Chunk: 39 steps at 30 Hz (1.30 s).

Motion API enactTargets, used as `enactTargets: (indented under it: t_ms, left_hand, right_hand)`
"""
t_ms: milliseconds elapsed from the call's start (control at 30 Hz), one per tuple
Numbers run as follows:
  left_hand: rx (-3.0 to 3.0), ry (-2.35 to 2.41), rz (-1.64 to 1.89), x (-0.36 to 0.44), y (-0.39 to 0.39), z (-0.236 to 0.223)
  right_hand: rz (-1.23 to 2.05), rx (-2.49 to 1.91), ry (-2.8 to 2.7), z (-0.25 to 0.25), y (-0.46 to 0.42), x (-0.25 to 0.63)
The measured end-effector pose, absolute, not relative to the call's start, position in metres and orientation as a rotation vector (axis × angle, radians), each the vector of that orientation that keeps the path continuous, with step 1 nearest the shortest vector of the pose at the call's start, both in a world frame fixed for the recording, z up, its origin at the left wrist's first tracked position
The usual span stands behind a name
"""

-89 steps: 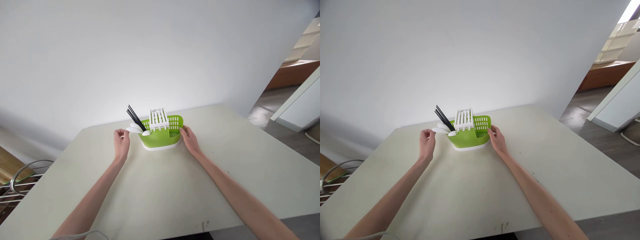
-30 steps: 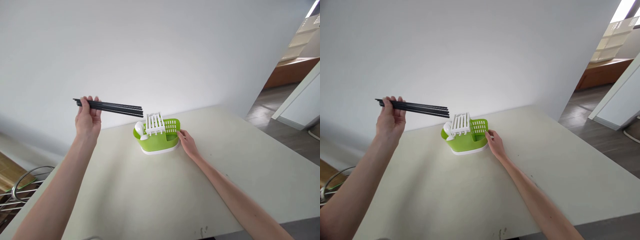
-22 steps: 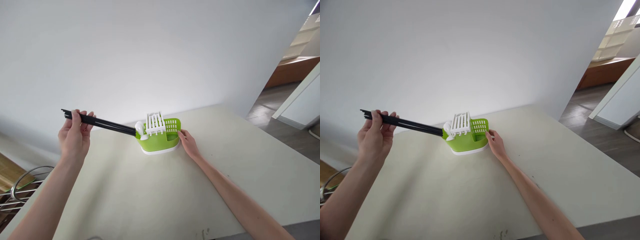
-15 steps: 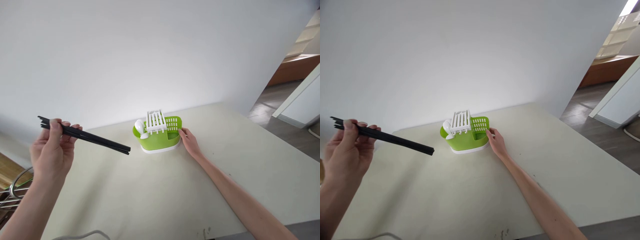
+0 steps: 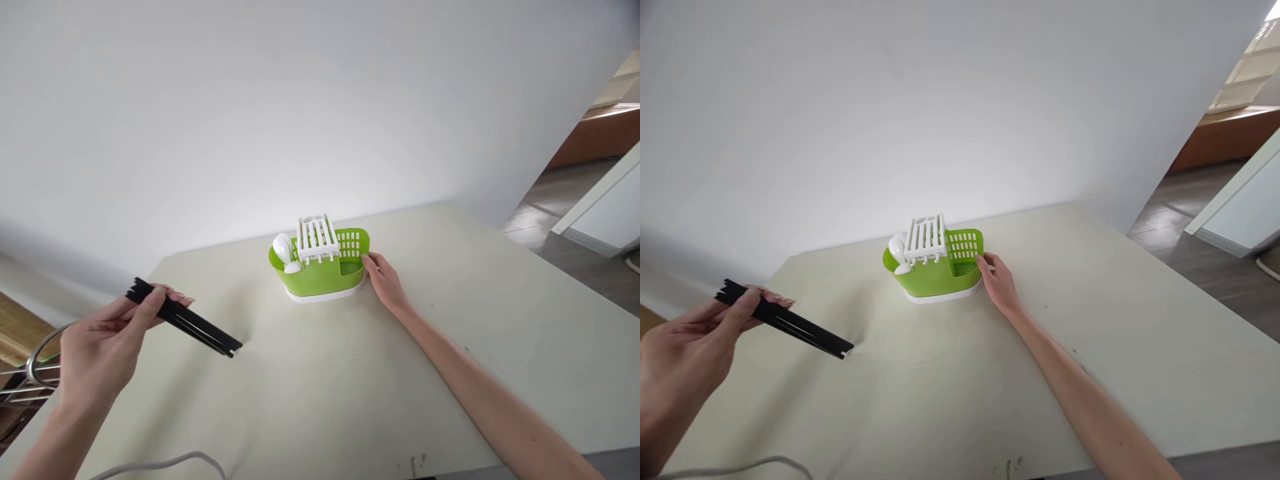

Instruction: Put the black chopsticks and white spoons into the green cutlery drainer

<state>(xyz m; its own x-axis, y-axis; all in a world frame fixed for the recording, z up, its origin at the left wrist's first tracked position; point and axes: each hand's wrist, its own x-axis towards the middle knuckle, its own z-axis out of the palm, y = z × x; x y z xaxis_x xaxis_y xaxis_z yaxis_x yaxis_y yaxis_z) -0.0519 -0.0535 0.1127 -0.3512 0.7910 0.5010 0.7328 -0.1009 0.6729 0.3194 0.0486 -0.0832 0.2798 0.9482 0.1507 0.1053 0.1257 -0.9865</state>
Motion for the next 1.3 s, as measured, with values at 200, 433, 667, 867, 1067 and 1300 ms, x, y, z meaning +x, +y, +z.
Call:
enactTargets:
  t_ms: [200,433,667,867,1067,1300]
  left_hand:
    - [1.856,2.038,1.325,-0.054,-0.065,0.106]
    - [1.809,2.043,1.333,-0.041,-0.079,0.109]
    - [1.771,2.083,1.388,-0.037,-0.081,0.107]
    - [1.648,2.102,1.483,-0.040,-0.080,0.107]
    - [1.623,2.083,1.505,-0.042,-0.076,0.103]
    - [1.583,2.081,1.544,-0.051,-0.071,0.098]
  right_hand:
    - [0.858,-1.303,-1.118,-0.081,0.047,0.319]
    - [0.873,-1.305,-1.100,-0.083,0.048,0.320]
    - [0.867,-1.309,-1.101,-0.084,0.049,0.321]
    - [0.862,-1.300,-1.114,-0.086,0.050,0.323]
    - [0.859,-1.313,-1.113,-0.089,0.051,0.324]
    - [0.872,-1.327,-1.106,-0.087,0.050,0.323]
